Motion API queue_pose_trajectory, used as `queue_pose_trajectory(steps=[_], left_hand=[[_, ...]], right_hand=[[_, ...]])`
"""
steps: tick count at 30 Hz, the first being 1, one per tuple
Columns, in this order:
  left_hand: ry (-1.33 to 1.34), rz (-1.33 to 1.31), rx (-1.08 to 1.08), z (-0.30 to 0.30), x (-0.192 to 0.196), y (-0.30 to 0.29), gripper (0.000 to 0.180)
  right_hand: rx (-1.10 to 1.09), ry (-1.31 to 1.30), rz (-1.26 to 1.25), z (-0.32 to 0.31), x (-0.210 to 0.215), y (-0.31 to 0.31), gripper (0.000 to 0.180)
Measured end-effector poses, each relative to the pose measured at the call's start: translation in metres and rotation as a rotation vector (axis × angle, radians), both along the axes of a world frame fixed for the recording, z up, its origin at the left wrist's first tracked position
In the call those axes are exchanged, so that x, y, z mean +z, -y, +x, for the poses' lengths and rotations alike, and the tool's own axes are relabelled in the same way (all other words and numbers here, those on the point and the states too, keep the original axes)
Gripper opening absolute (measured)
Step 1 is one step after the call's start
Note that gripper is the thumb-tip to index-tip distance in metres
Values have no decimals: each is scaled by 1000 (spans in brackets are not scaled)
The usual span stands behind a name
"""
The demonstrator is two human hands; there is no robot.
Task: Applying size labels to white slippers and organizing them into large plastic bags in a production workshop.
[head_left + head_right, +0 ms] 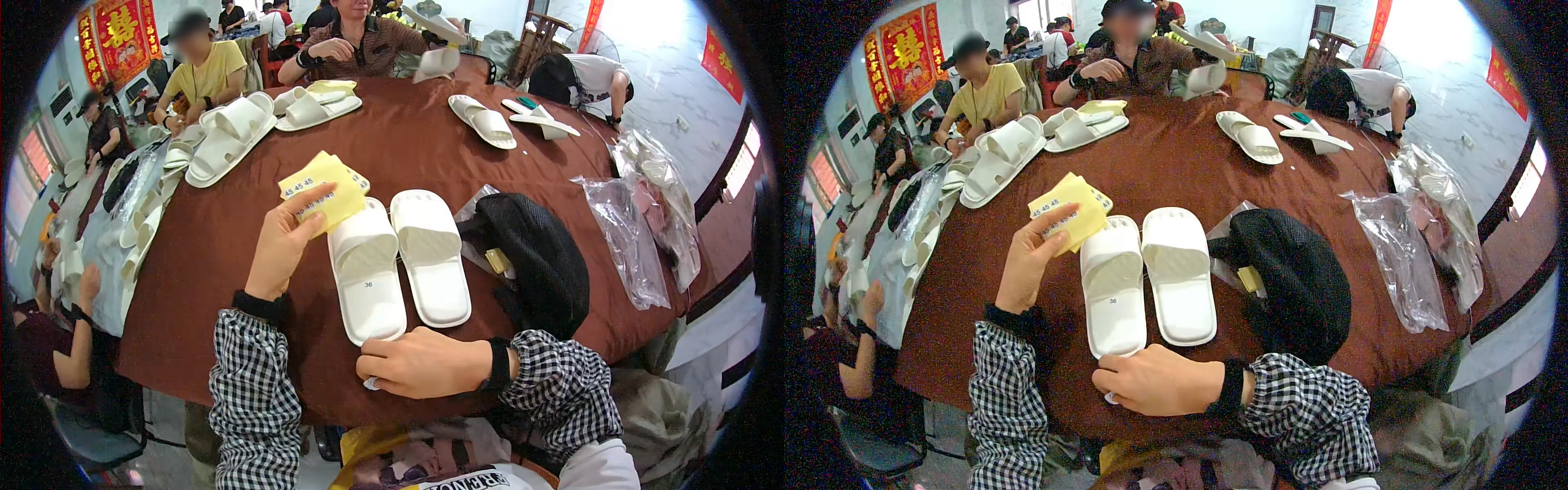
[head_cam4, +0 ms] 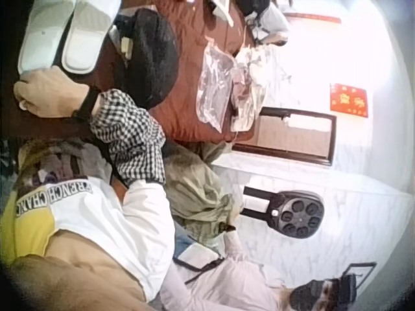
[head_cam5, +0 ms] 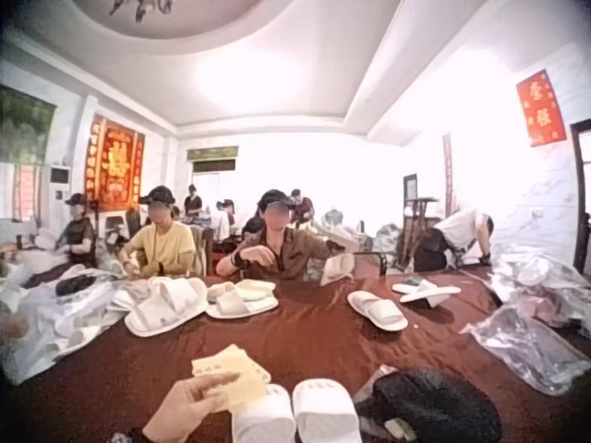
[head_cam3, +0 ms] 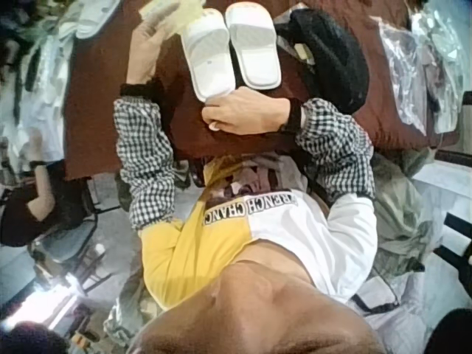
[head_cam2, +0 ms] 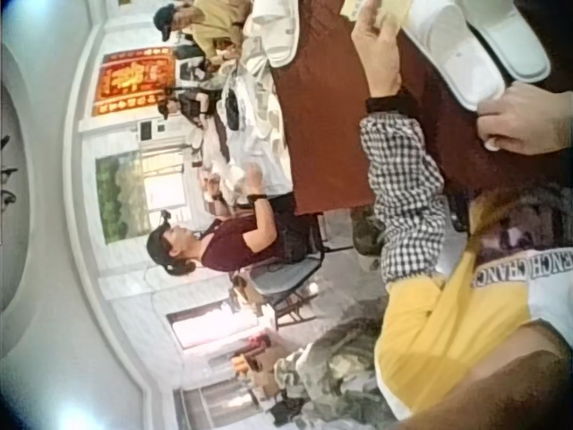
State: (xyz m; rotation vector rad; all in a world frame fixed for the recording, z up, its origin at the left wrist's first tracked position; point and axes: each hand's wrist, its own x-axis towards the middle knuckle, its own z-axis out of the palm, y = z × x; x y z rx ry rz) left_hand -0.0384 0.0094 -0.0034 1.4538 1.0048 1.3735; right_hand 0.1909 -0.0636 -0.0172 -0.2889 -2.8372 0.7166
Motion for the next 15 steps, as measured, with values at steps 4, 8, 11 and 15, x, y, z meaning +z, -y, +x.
queue_pose_trajectory(steps=[4,8,11,15], left_hand=[[-18,-6,-75,9,2,4,42],[-9,32,-132,17,3,8,54],[-23,41,-176,18,4,9,59],[-48,53,-178,19,4,9,62]], right_hand=[[14,-16,33,0,1,1,22],[33,-45,95,0,0,0,21],[38,-39,100,0,2,-1,22],[-14,-120,-7,4,12,-9,19]])
